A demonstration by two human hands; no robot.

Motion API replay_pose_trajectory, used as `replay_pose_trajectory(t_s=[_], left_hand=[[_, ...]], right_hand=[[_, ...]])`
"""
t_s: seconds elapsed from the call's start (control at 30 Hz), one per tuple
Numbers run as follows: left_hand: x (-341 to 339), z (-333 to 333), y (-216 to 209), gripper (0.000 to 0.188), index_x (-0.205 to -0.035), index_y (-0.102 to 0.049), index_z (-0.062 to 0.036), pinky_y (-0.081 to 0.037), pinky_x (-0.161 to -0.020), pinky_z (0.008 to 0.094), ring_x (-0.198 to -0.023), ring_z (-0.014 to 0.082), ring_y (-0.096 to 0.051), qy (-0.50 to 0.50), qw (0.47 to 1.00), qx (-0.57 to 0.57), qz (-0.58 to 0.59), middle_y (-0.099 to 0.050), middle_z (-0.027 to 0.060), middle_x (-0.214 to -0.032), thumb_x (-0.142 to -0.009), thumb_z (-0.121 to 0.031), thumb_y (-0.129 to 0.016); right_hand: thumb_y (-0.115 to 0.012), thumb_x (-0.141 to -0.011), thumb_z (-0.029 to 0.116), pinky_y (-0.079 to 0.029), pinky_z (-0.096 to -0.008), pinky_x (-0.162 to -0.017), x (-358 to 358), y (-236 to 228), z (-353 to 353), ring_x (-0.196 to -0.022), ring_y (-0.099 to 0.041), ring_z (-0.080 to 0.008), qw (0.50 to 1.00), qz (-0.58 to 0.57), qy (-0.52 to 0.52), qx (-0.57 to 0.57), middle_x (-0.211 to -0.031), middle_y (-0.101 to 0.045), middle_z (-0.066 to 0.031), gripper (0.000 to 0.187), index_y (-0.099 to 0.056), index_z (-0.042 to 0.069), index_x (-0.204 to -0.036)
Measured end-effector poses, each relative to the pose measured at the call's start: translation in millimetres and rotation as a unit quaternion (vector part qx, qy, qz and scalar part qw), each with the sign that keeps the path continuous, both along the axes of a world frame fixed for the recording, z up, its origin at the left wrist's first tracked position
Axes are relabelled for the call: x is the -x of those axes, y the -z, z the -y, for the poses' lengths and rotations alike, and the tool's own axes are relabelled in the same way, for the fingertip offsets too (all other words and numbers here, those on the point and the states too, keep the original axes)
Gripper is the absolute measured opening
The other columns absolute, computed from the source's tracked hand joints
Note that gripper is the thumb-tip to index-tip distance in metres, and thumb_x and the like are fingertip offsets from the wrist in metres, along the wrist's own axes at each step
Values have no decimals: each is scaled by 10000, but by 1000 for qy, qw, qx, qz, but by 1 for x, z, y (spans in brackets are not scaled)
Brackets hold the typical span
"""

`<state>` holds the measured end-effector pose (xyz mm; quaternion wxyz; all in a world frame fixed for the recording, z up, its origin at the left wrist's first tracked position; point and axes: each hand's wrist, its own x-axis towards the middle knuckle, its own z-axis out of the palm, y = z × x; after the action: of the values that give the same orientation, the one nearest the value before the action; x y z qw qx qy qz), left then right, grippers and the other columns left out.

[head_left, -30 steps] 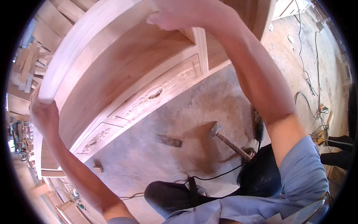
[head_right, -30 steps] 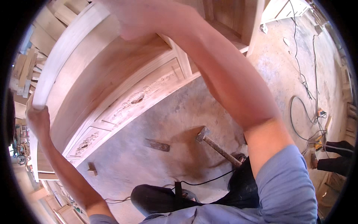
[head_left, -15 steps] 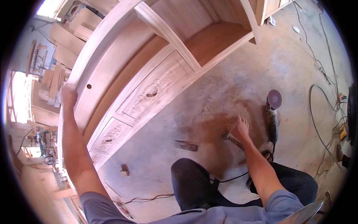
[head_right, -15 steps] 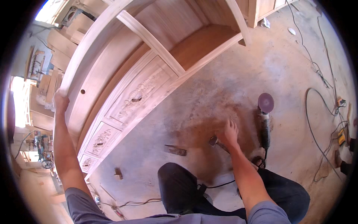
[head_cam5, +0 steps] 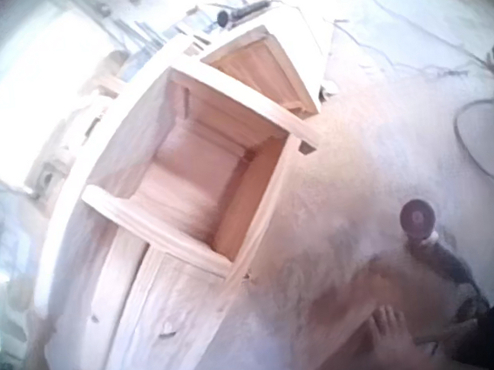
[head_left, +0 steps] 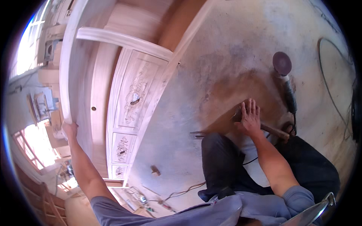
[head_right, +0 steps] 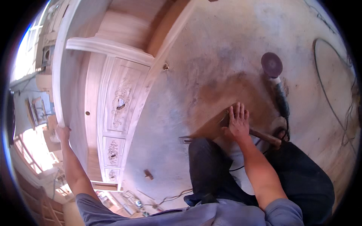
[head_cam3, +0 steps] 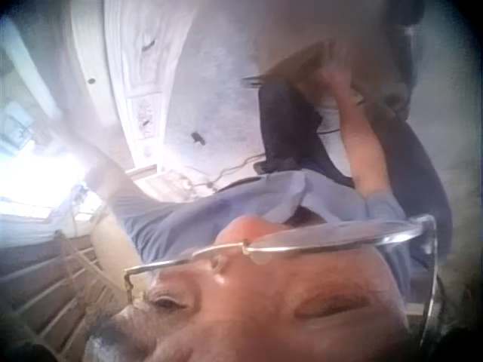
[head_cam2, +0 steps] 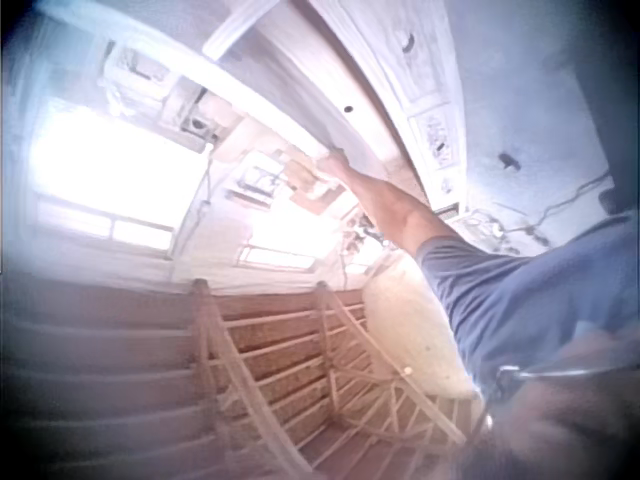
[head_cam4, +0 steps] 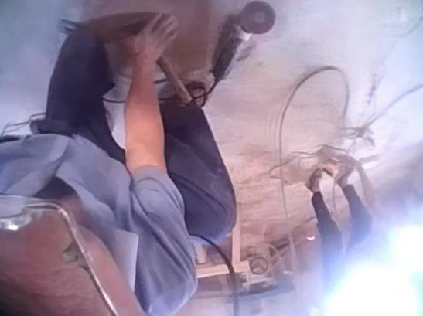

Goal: The person uses an angle grinder to sand the carved edges of a wooden cabinet. They also use a hammer to tap the wood and a chisel to clean the carved details.

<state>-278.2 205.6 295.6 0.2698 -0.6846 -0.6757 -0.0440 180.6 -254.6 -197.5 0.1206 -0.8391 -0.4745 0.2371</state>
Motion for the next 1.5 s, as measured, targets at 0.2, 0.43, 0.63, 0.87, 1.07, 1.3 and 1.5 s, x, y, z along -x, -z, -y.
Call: replay_pose_trajectory(t_s=[0.2, 0.43, 0.63, 0.87, 1.07, 1.3, 1.5], left_hand=[[-18, 18, 1, 327, -979, -701, 35, -535, -744, 414, -785, 296, -718, -17, 1000, 10, 17, -731, 179, -822, -665, -54, -714], [-14, 15, 0, 233, -957, -695, 27, -520, -660, 374, -694, 232, -702, -11, 998, 29, 54, -716, 112, -729, -748, -78, -689], [-2, 1, 1, 223, -925, -725, 21, -533, -678, 353, -698, 222, -713, -9, 991, 47, 129, -725, 110, -736, -750, -116, -703], [-7, 5, 1, 296, -929, -721, 34, -548, -700, 414, -764, 333, -728, -2, 999, 6, 54, -733, 202, -800, -646, -50, -705], [-10, 5, 8, 336, -942, -726, 13, -552, -786, 468, -874, 403, -714, 5, 999, -18, 26, -724, 249, -881, -612, -52, -714], [14, -17, 25, 343, -999, -711, 8, -559, -786, 478, -872, 408, -710, 86, 995, -51, -2, -721, 241, -903, -664, -67, -701], [27, -26, 7, 286, -1071, -748, -125, -536, -923, 475, -1040, 356, -692, -47, 996, -3, -72, -721, 181, -1105, -806, -185, -658]], right_hand=[[-782, -731, 416, -104, -550, -1225, -6, -8, 0, -1538, -96, -408, 998, -59, 19, 15, -1650, -131, -243, 1044, -279, 40, -1565], [-798, -731, 381, -98, -534, -1232, -8, -5, 1, -1542, -93, -392, 998, -63, 18, 13, -1654, -125, -232, 1044, -271, 51, -1568], [-786, -711, 333, -102, -536, -1233, -7, 2, 2, -1541, -97, -394, 998, -58, 19, 12, -1652, -135, -232, 1028, -284, 43, -1561], [-763, -693, 334, -118, -554, -1223, 0, 12, 7, -1534, -101, -416, 999, -11, 9, -39, -1649, -134, -242, 1019, -306, 25, -1550], [-761, -739, 406, -110, -558, -1220, -2, 3, 5, -1535, -97, -411, 1000, -29, 7, 4, -1646, -149, -246, 988, -332, 33, -1547], [-775, -738, 453, -107, -570, -1215, -5, 9, 3, -1529, -82, -442, 999, 18, -28, 22, -1647, -112, -269, 1054, -275, 42, -1570], [-770, -751, 490, -91, -563, -1216, 1, 18, 1, -1530, -61, -440, 996, -6, -53, 65, -1654, -63, -266, 1086, -231, 53, -1586]])
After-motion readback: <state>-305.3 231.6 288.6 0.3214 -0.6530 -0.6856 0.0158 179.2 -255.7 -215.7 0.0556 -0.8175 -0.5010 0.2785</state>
